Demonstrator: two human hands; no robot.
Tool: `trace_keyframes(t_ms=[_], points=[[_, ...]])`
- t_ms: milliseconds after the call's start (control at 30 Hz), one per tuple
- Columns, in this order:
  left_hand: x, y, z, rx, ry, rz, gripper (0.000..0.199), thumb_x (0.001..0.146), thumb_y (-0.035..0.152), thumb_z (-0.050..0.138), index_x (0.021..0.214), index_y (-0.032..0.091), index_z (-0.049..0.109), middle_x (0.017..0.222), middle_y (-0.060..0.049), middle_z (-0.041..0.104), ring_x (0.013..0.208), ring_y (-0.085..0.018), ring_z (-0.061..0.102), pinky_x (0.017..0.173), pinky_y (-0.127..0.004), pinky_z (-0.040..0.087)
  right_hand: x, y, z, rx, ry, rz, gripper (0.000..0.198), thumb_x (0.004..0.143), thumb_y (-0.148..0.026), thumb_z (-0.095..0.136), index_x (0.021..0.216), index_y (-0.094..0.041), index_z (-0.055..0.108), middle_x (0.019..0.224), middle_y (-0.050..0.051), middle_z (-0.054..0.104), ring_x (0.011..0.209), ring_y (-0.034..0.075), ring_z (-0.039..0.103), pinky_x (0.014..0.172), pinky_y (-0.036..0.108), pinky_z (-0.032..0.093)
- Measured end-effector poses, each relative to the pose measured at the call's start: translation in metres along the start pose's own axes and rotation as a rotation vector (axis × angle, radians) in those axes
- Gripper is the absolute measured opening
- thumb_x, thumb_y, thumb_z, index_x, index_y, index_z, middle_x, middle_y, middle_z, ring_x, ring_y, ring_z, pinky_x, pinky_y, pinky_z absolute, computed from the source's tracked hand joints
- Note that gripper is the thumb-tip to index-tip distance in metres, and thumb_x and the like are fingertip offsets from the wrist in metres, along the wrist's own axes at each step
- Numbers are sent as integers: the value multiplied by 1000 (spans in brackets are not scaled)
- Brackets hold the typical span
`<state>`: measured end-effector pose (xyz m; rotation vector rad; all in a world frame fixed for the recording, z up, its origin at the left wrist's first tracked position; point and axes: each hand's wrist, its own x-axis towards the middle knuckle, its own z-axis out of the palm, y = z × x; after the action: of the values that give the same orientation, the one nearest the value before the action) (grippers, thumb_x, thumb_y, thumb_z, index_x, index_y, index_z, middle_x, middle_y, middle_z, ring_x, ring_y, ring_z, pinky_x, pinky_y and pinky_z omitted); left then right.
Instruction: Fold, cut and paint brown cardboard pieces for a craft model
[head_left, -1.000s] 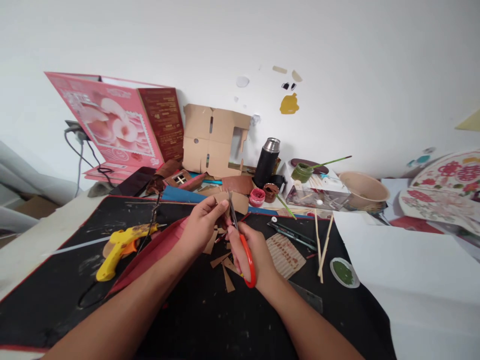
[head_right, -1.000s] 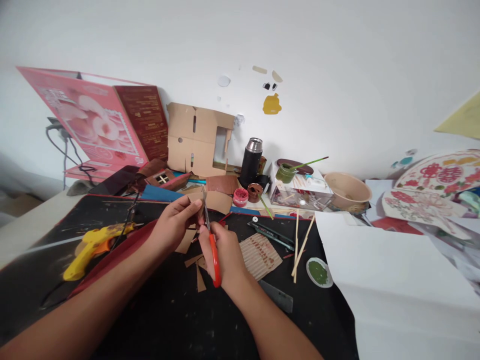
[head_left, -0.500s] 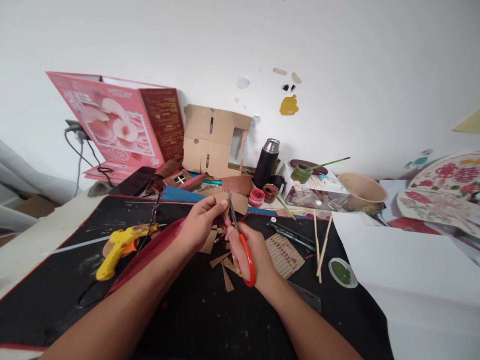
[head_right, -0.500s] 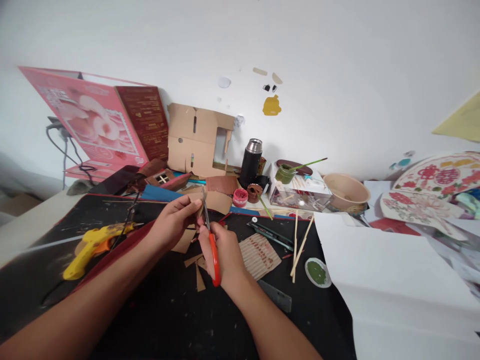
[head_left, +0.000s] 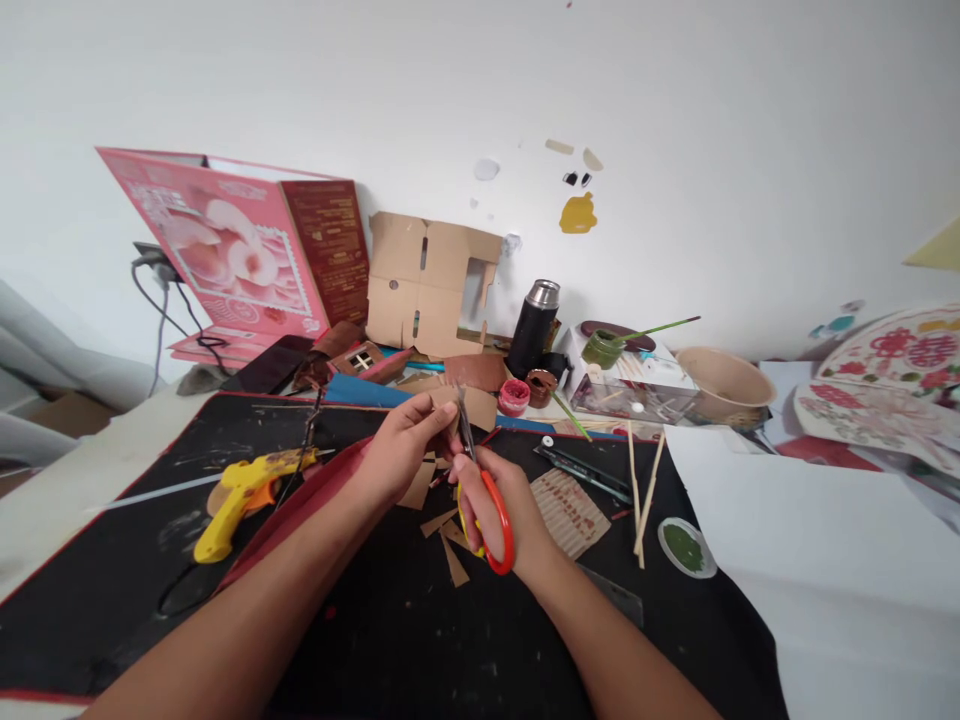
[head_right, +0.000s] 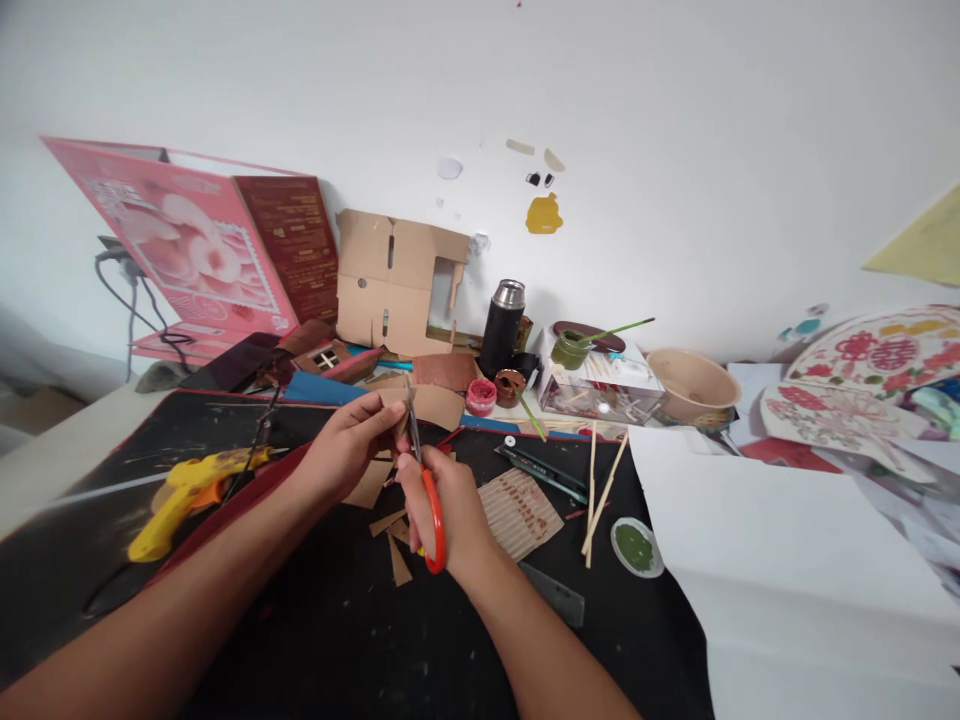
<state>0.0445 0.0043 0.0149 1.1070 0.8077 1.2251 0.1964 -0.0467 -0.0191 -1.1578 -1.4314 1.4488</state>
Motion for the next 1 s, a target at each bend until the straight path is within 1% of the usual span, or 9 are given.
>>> trace_keyframes(t_ms=[100, 200, 267, 367, 400, 467, 600, 733, 1000], points=[[-2, 4, 0, 7, 5, 17, 42, 84, 53, 83, 71, 19, 61, 60, 0, 69, 51, -14, 61, 53, -25, 49, -2, -3, -1, 37, -27, -33, 49, 100, -69, 56, 106, -20, 62, 56, -7, 57, 35, 12, 54, 35, 19, 42], [-4, 11, 2, 45, 8, 46, 43, 84, 53, 83, 71, 19, 61, 59, -1, 68, 54, -14, 62, 55, -25, 49, -3, -8, -4, 54, -75, -60, 52, 98, -69, 62, 116, -20, 63, 63, -2, 66, 50, 17, 68, 50, 24, 56], [-6, 15, 3, 81, 3, 64, 43, 84, 55, 82, 72, 19, 62, 60, -1, 69, 54, -15, 62, 56, -26, 50, -3, -12, -7, 65, -102, -93, 54, 95, -70, 65, 116, -20, 63, 73, 1, 71, 62, 19, 74, 61, 29, 62], [-8, 19, 3, 145, -20, 94, 44, 86, 56, 80, 72, 19, 63, 60, -1, 68, 54, -15, 62, 56, -27, 50, -2, -18, -10, 49, -122, -162, 55, 92, -71, 69, 113, -21, 63, 88, 4, 72, 74, 21, 76, 72, 33, 64], [-8, 19, 4, 160, -26, 100, 44, 87, 57, 79, 72, 18, 64, 60, -2, 68, 55, -15, 62, 57, -27, 50, -2, -18, -11, 42, -125, -175, 55, 92, -71, 68, 113, -21, 63, 90, 4, 72, 73, 20, 76, 72, 33, 64], [-9, 17, 4, 160, -25, 100, 43, 88, 55, 79, 72, 18, 65, 60, -1, 68, 55, -14, 62, 57, -26, 50, -2, -17, -11, 44, -118, -167, 54, 94, -70, 66, 115, -20, 63, 86, 3, 70, 65, 18, 72, 63, 30, 62], [-10, 12, 10, 19, 15, 31, 40, 84, 52, 83, 72, 18, 65, 59, 1, 66, 51, -12, 57, 52, -23, 45, -3, -11, -10, 36, -59, -111, 51, 99, -69, 60, 114, -20, 63, 69, -3, 63, 44, 12, 59, 43, 22, 49], [-11, 8, 17, -112, 41, -32, 43, 76, 52, 88, 69, 18, 63, 59, 2, 65, 50, -12, 56, 51, -24, 44, -4, -13, -9, 5, -5, -98, 50, 100, -69, 58, 107, -20, 64, 61, -5, 59, 40, 10, 54, 40, 19, 44], [-8, 3, 15, -99, 88, -43, 46, 71, 52, 92, 69, 18, 61, 60, 3, 64, 53, -11, 57, 55, -23, 47, -4, -18, -9, -85, 21, -92, 52, 100, -72, 54, 100, -21, 64, 51, -6, 54, 37, 12, 52, 39, 20, 40]])
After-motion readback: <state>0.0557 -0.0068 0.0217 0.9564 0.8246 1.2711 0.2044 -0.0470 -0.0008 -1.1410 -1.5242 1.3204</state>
